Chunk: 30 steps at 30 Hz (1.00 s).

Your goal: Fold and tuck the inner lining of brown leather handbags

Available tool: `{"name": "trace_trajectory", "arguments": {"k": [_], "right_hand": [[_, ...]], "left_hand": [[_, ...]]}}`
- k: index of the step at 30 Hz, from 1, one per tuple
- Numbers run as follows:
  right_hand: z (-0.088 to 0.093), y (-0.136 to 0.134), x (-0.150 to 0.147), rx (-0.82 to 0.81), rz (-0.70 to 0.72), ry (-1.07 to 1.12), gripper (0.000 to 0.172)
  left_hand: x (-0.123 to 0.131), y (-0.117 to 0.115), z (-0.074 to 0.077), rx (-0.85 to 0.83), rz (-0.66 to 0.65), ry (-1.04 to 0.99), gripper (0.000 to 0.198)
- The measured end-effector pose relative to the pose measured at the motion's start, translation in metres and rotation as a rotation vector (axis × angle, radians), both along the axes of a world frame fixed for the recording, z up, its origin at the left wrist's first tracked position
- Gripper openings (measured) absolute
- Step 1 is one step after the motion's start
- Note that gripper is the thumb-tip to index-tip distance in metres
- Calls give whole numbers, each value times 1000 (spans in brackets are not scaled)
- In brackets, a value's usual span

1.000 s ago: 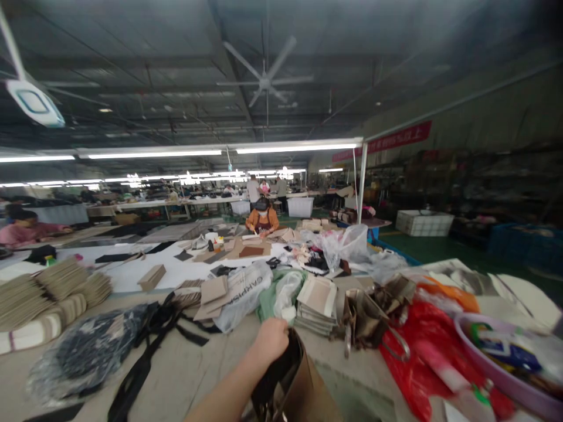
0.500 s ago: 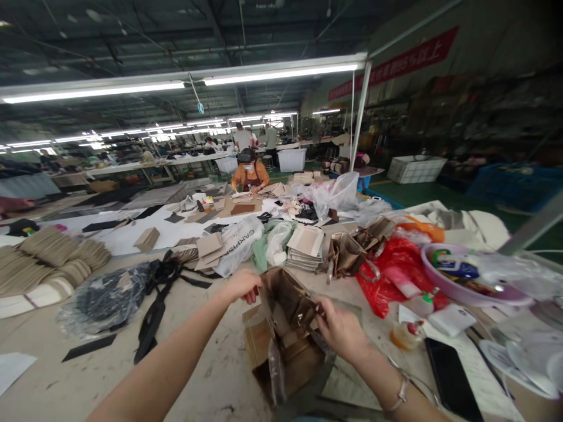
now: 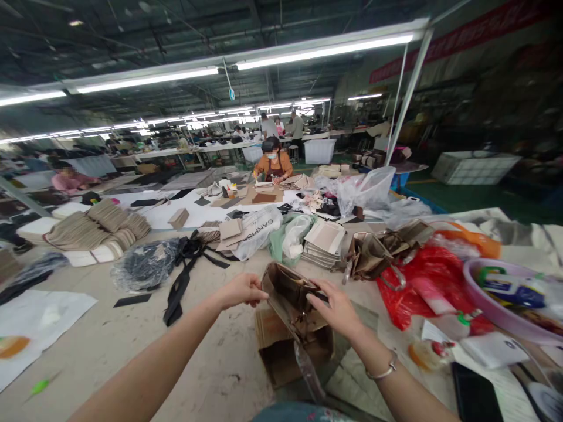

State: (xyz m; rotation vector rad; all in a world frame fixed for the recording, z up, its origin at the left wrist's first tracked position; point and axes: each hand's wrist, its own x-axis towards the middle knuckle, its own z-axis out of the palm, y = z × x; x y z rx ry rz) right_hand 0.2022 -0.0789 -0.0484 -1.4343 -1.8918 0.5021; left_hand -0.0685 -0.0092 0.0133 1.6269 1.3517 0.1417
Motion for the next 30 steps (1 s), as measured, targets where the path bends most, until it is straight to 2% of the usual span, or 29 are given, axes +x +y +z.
{"name": "trace_trajectory", "arguments": {"k": [2, 5, 7, 10, 12, 14, 18, 20, 23, 26, 28, 30], "right_hand": [[-2, 4, -3, 14, -49, -13, 37], [-6, 8, -7, 35, -59, -15, 25], [-9, 10, -8, 54, -40, 3, 22], [-13, 14, -9, 89, -19, 32, 22], [-15, 16, -9, 104, -18, 39, 21], [-15, 17, -9, 103, -19, 35, 20], [-12, 17, -8, 84, -3, 9, 19], [-11, 16, -8, 81, -2, -4, 18], [-12, 13, -8, 80, -13, -18, 20], [-13, 11, -7, 118, -38, -32, 33], [-9, 11, -6, 162, -24, -43, 43], [-1, 13, -5, 209, 29, -64, 45]], "left_hand": [[-3, -3, 12, 100, -84, 143, 41], [-14, -7, 41, 263, -303, 375, 51], [-20, -9, 62, 316, -412, 392, 55], [-17, -11, 80, 533, -393, 316, 42], [-2, -13, 76, 747, -374, 234, 28], [19, -14, 60, 883, -444, 151, 23], [54, -14, 20, 1017, -566, 201, 17], [62, -13, 8, 1057, -572, 263, 14], [66, -10, 2, 1074, -537, 323, 12], [67, -7, -1, 1035, -504, 351, 11], [67, -6, -5, 999, -488, 352, 9], [68, -5, -9, 980, -481, 332, 6]]}}
